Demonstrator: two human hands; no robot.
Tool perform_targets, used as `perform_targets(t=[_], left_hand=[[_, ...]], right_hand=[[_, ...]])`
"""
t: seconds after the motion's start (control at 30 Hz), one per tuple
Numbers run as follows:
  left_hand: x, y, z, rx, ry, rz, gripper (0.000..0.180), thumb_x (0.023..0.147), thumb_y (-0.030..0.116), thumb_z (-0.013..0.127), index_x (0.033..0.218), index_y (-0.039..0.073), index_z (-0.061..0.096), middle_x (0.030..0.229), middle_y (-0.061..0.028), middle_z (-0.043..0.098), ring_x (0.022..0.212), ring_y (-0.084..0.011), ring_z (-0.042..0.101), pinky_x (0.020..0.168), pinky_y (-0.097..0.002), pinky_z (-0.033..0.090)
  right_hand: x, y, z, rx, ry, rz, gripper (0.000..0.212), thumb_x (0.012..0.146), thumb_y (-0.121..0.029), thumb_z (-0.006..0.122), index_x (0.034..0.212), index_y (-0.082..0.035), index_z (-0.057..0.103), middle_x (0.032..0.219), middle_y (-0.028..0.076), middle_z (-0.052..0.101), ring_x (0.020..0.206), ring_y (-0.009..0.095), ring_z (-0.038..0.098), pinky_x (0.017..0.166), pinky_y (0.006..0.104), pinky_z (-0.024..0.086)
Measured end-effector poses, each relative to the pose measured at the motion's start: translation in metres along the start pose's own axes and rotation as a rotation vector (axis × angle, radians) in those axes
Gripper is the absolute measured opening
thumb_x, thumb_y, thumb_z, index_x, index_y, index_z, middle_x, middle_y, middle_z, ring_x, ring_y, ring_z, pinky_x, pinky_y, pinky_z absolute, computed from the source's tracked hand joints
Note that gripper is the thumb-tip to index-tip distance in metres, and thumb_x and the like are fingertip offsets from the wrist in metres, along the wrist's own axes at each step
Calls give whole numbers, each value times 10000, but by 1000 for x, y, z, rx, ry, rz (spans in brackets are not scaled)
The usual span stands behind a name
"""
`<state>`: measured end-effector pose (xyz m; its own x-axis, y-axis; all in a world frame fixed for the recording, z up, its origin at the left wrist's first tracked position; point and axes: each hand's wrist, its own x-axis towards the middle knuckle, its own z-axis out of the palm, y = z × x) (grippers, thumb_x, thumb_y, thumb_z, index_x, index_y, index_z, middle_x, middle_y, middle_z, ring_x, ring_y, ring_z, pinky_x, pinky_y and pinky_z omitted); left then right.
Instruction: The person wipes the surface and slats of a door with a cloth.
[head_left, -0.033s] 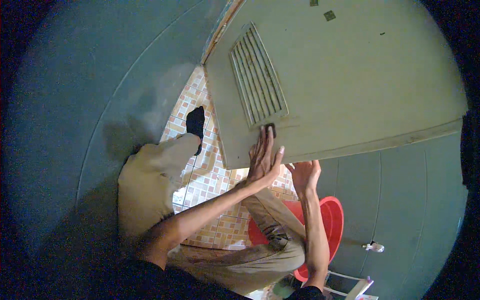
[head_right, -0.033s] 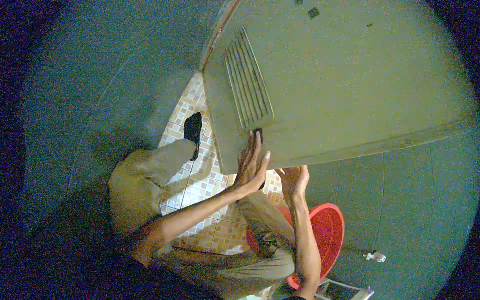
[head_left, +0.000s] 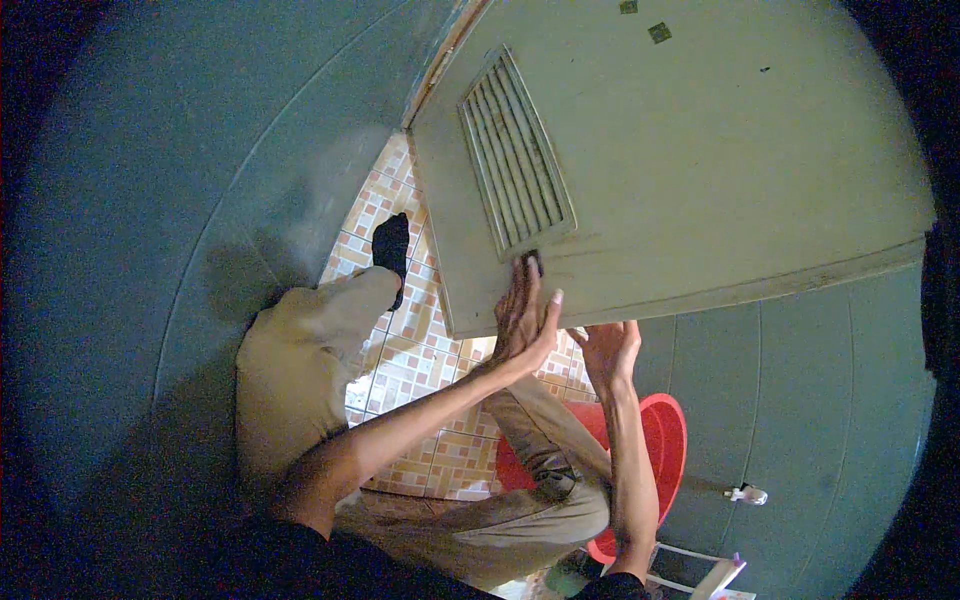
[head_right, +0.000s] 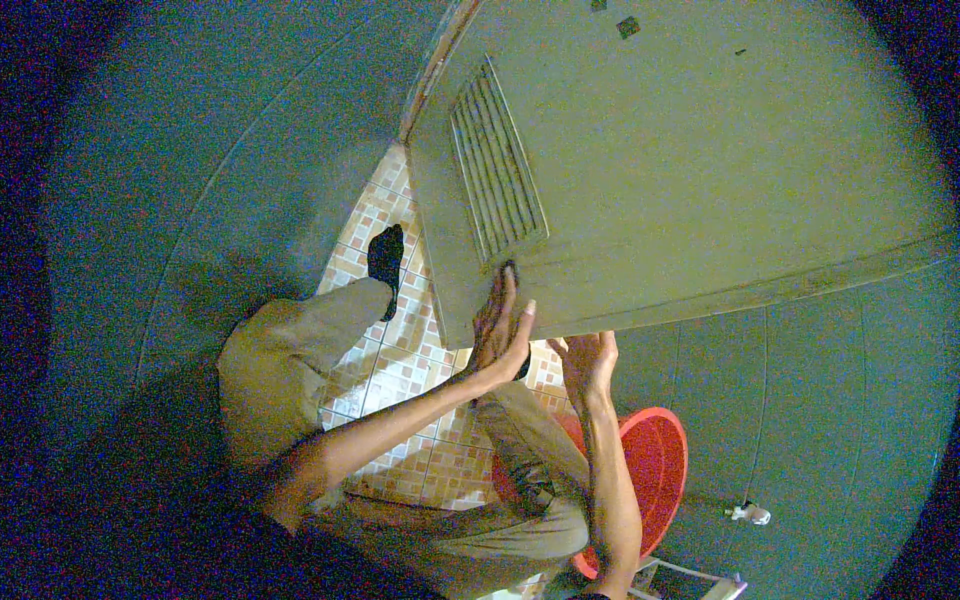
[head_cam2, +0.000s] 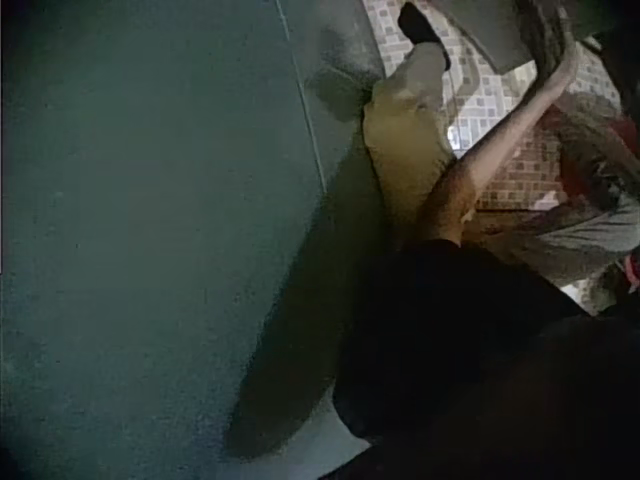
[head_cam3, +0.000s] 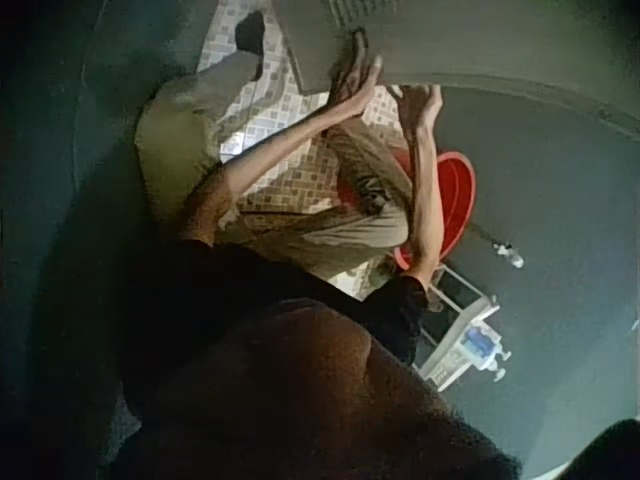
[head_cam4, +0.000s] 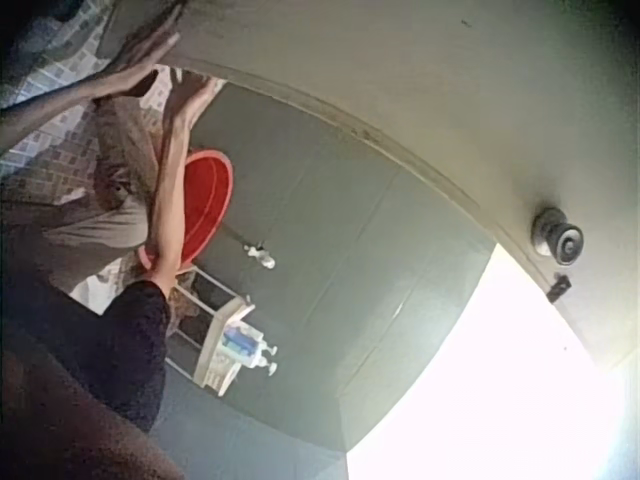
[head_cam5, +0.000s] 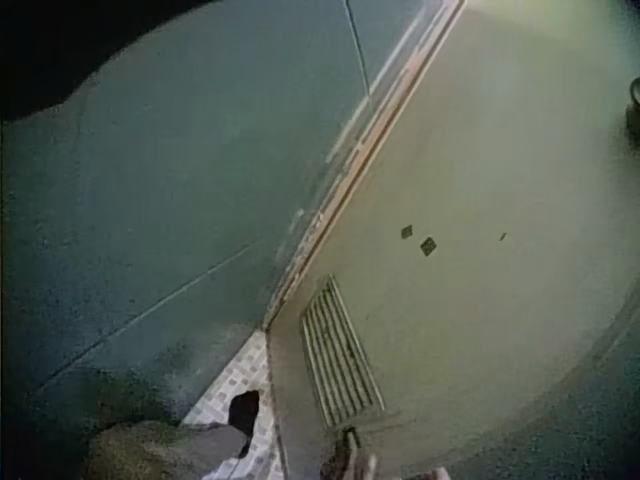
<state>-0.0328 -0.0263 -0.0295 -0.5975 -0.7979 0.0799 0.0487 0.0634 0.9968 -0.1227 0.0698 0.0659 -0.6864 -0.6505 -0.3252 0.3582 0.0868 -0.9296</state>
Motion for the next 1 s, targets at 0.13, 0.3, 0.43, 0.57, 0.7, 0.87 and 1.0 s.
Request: perform_targets(t=[0.13,0.3,0.43,0.57,0.7,0.87,1.0], left_hand=[[-10,12,-1,18,-27,53,775,1071,435,415,1632,-10,117,1669,-331,88,1546,-468,160,1218,-599,171],[-18,29,-4,92,-30,336,773,1053,389,462,1634,2,131,1684,-305,85,1550,-458,168,1231,-600,136],[-4,-10,0,-54,-9,-65,788,1058,399,459,1620,-42,124,1666,-341,83,1550,-463,159,1224,-592,168],[-17,8,3,112,-35,80,810,1066,454,436,1635,-7,89,1682,-312,67,1544,-491,140,1224,-609,147],[-22,45,-9,100,-67,380,816,1029,329,528,1637,1,93,1682,-319,46,1544,-498,135,1218,-602,161],[-19,24,-1,96,-63,388,791,1045,359,484,1635,-3,101,1684,-306,76,1550,-483,136,1228,-590,147],[-7,-32,6,-22,-19,-247,845,1066,544,340,1612,-56,105,1654,-335,145,1527,-495,186,1261,-507,206]], right_hand=[[-1,-4,-9,-112,108,10,669,1023,-564,404,1505,-103,451,1537,110,474,1416,286,422,1158,556,304],[4,-1,-23,-19,-34,-4,621,1028,-556,411,1471,-128,492,1542,91,480,1431,294,425,1152,620,297],[2,-3,-2,-28,70,9,650,1023,-542,407,1476,-83,489,1499,129,509,1384,301,460,1150,556,317],[2,-3,-14,-24,29,19,640,1030,-532,398,1472,-78,489,1503,121,508,1383,302,461,1143,545,334],[6,4,-32,-18,27,-33,591,1043,-525,393,1467,-127,499,1493,95,532,1373,276,490,1126,577,345],[4,-3,-23,-49,9,-19,600,1033,-531,406,1461,-120,498,1509,98,511,1374,281,481,1110,593,355],[0,-3,-8,-63,54,27,686,1006,-570,439,1467,-64,490,1523,125,486,1414,314,429,1159,600,286]])
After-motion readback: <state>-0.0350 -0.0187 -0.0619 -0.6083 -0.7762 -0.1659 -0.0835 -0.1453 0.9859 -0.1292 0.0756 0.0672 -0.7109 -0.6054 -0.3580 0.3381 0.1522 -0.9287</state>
